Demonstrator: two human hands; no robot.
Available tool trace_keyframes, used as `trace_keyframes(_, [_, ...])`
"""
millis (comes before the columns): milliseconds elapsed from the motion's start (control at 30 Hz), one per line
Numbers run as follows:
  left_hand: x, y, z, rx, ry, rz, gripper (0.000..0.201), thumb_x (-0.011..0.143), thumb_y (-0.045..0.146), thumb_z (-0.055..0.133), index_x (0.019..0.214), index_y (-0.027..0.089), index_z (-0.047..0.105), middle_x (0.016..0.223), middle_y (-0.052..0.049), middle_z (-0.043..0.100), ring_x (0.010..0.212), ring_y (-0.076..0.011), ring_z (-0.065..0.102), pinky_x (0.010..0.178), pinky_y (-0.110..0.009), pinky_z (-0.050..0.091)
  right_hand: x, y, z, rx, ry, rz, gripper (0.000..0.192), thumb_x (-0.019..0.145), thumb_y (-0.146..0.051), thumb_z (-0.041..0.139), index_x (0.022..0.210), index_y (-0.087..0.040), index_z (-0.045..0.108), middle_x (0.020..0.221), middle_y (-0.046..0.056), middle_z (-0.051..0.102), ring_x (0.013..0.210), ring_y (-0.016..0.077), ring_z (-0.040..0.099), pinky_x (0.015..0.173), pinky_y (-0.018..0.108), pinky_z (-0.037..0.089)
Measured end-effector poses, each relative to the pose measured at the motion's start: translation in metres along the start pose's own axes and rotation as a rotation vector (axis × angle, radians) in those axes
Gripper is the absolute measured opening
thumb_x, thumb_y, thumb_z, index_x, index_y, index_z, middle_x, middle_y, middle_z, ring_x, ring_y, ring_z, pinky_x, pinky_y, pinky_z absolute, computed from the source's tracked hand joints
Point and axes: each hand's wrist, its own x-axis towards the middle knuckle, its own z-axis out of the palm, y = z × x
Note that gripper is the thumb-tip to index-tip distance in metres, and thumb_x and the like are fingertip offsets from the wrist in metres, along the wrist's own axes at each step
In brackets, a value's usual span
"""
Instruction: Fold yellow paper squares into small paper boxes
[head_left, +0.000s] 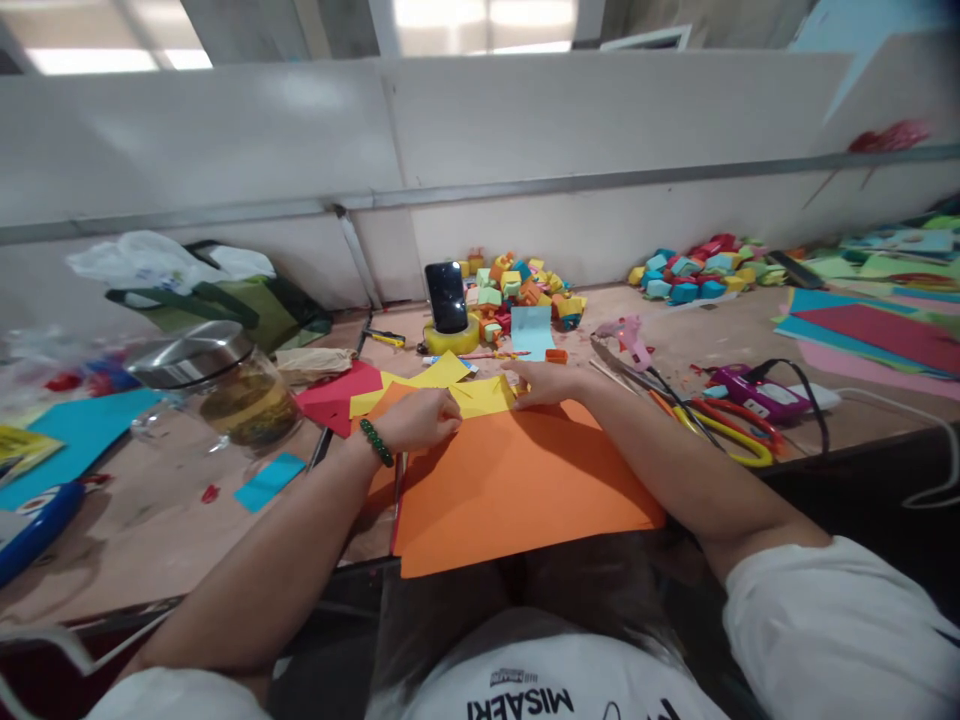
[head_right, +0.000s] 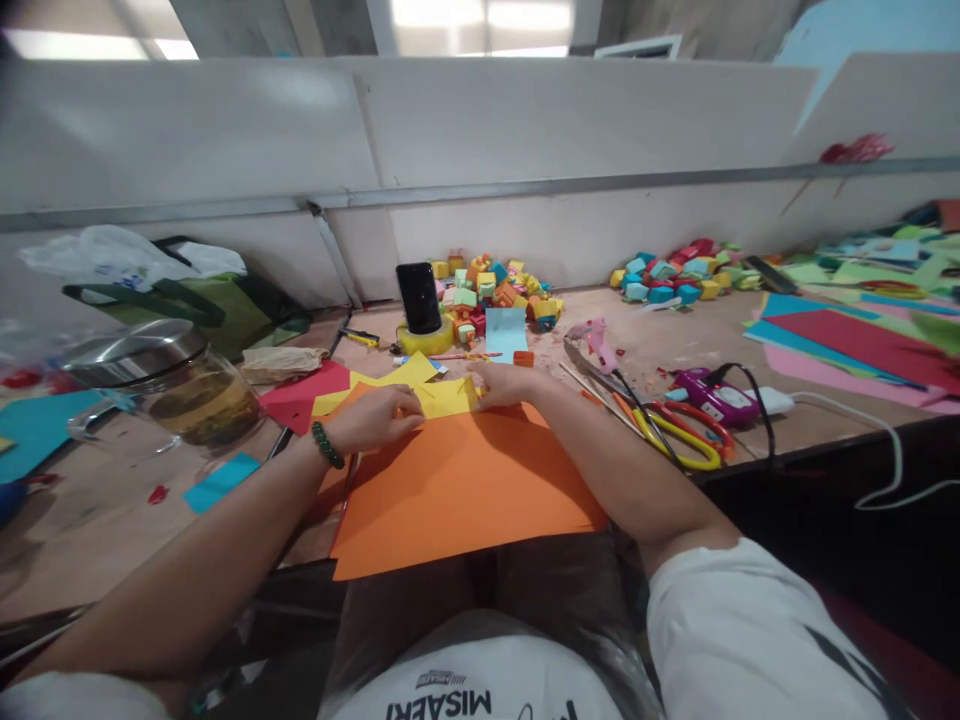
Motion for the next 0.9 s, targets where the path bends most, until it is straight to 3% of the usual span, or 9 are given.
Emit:
trace_keyframes(167, [0.010, 0.001, 0.015, -0.082, 0.117, -0.116, 0.042, 0.074, 0.032, 0.068, 0.113, 0.017, 0.064, 0.100, -0.009, 0.065, 0.086, -0.0210, 0.062, 0.080, -0.034, 0.050, -0.004, -0.003, 0.000, -0.005, 0.079, -0.094, 0.074, 0.070, -0.025, 0.074, 0.139, -0.022, 0.047, 0.118, 0.009, 0.066, 0.102, 0.0251, 0.065, 0.087, 0.032, 0.050])
trace_keyframes(300, [0.012, -0.002, 0.016, -0.166, 0.073, -0.054, 0.019, 0.075, 0.015, 0.058, 0.089, 0.018, 0.070, 0.092, -0.006, 0.066, 0.086, -0.0185, 0.062, 0.083, -0.032, 0.051, -0.005, -0.006, -0.002, 0.080, 0.127, -0.111, 0.068, 0.070, -0.040, 0.077, 0.132, -0.020, 0.055, 0.114, 0.010, 0.067, 0.099, 0.0251, 0.065, 0.085, 0.032, 0.050])
trace_keyframes(400, [0.011, -0.006, 0.012, -0.163, 0.121, 0.013, 0.022, 0.073, 0.009, 0.054, 0.078, 0.021, 0.072, 0.099, -0.005, 0.065, 0.095, -0.0180, 0.061, 0.091, -0.033, 0.050, -0.004, -0.012, -0.003, 0.217, 0.195, -0.112, 0.047, 0.085, -0.051, 0.059, 0.116, -0.017, 0.066, 0.108, 0.011, 0.069, 0.094, 0.0226, 0.064, 0.080, 0.030, 0.050])
trace_keyframes(533, [0.011, -0.011, 0.007, -0.066, 0.202, 0.050, 0.026, 0.066, 0.002, 0.056, 0.070, 0.021, 0.072, 0.122, -0.006, 0.061, 0.115, -0.0228, 0.055, 0.105, -0.043, 0.042, -0.005, -0.021, -0.003, 0.423, 0.232, -0.176, 0.035, 0.093, -0.038, 0.044, 0.102, -0.017, 0.071, 0.091, 0.006, 0.072, 0.075, 0.0156, 0.064, 0.067, 0.025, 0.049])
trace_keyframes(633, [0.012, -0.014, 0.003, -0.045, 0.222, 0.056, 0.027, 0.064, -0.001, 0.055, 0.067, 0.020, 0.072, 0.130, -0.006, 0.057, 0.122, -0.0245, 0.051, 0.109, -0.046, 0.038, -0.008, -0.019, -0.004, 0.534, 0.071, -0.172, 0.033, 0.085, -0.018, 0.044, 0.105, -0.016, 0.070, 0.080, 0.004, 0.071, 0.064, 0.0127, 0.063, 0.063, 0.024, 0.050])
trace_keyframes(700, [0.012, -0.017, 0.001, -0.053, 0.205, 0.050, 0.029, 0.063, -0.002, 0.053, 0.065, 0.020, 0.072, 0.133, -0.005, 0.057, 0.125, -0.0246, 0.049, 0.111, -0.047, 0.035, -0.009, -0.016, -0.005, 0.532, -0.049, -0.231, 0.040, 0.076, -0.011, 0.046, 0.108, -0.016, 0.070, 0.081, 0.004, 0.071, 0.068, 0.0130, 0.064, 0.065, 0.024, 0.052])
trace_keyframes(733, [0.012, -0.018, -0.001, -0.062, 0.187, 0.047, 0.030, 0.063, -0.003, 0.052, 0.064, 0.020, 0.072, 0.134, -0.005, 0.057, 0.126, -0.0246, 0.049, 0.112, -0.047, 0.034, -0.010, -0.014, -0.005, 0.491, -0.040, -0.268, 0.044, 0.072, -0.008, 0.049, 0.111, -0.017, 0.069, 0.086, 0.004, 0.071, 0.072, 0.0137, 0.065, 0.068, 0.025, 0.053])
trace_keyframes(833, [0.012, -0.021, -0.006, -0.118, 0.114, 0.055, 0.033, 0.061, -0.002, 0.049, 0.063, 0.020, 0.073, 0.136, -0.003, 0.056, 0.128, -0.0246, 0.048, 0.113, -0.046, 0.033, -0.011, -0.013, -0.006, 0.281, 0.160, -0.373, 0.056, 0.066, -0.005, 0.057, 0.119, -0.022, 0.067, 0.111, 0.007, 0.066, 0.095, 0.0184, 0.064, 0.085, 0.033, 0.053])
trace_keyframes(900, [0.012, -0.022, -0.009, -0.180, 0.061, 0.063, 0.035, 0.059, -0.001, 0.046, 0.064, 0.020, 0.073, 0.137, -0.003, 0.056, 0.129, -0.0236, 0.049, 0.112, -0.043, 0.036, -0.011, -0.015, -0.005, 0.162, 0.226, -0.447, 0.055, 0.066, -0.003, 0.060, 0.115, -0.024, 0.069, 0.131, 0.008, 0.056, 0.116, 0.0219, 0.057, 0.100, 0.039, 0.046])
